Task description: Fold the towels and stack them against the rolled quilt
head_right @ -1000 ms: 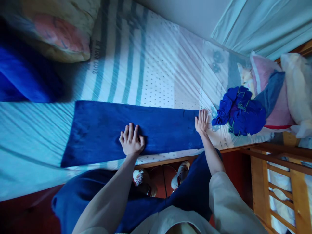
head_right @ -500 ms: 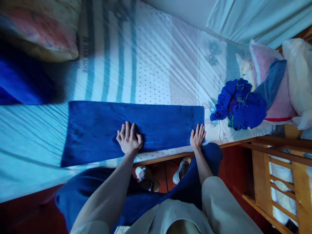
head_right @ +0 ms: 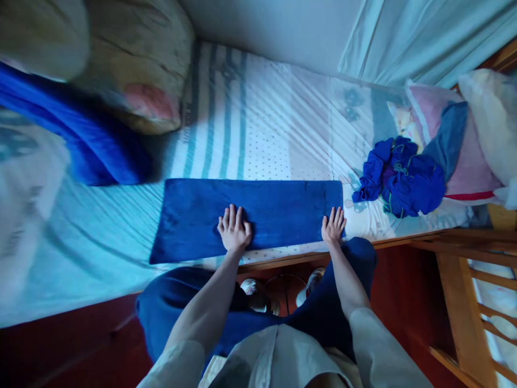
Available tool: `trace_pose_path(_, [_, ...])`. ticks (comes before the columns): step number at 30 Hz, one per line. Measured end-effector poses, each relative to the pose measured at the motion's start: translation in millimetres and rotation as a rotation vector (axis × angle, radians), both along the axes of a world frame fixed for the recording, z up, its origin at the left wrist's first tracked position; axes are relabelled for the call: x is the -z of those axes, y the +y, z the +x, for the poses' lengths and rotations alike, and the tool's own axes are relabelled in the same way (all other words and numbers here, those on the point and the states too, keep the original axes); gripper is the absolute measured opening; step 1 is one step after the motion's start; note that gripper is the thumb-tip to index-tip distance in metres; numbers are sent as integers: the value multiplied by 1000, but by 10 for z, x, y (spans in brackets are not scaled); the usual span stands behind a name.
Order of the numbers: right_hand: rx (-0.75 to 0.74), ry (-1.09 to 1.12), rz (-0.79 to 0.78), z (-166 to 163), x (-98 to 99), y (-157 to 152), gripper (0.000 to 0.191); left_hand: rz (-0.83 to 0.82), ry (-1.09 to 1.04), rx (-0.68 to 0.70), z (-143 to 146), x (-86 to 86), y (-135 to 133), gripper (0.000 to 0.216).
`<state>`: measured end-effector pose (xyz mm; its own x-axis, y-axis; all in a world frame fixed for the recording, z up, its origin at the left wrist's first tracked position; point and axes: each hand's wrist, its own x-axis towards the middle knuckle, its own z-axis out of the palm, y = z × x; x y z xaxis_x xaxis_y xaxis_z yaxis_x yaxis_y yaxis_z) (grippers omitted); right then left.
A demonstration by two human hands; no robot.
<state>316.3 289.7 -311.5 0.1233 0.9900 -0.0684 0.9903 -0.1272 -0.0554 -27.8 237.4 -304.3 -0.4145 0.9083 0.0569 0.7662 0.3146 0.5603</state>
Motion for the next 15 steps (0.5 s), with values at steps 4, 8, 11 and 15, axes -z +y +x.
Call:
trace_pose_path(4, [0, 8, -4, 8, 19, 35, 66, 3, 0, 57, -2, -31, -75, 60])
trace_pose_path(8, [3, 1, -55, 12, 1, 89, 66, -27, 4, 65, 66, -33, -374, 59])
trace_pose_path(11, [9, -8, -115, 4, -55, 132, 66, -35, -2, 45, 203, -31, -707, 59])
trace_pose_path(15, [30, -47, -227, -14, -139, 198, 67, -55, -25, -1, 481, -35, -1097, 58])
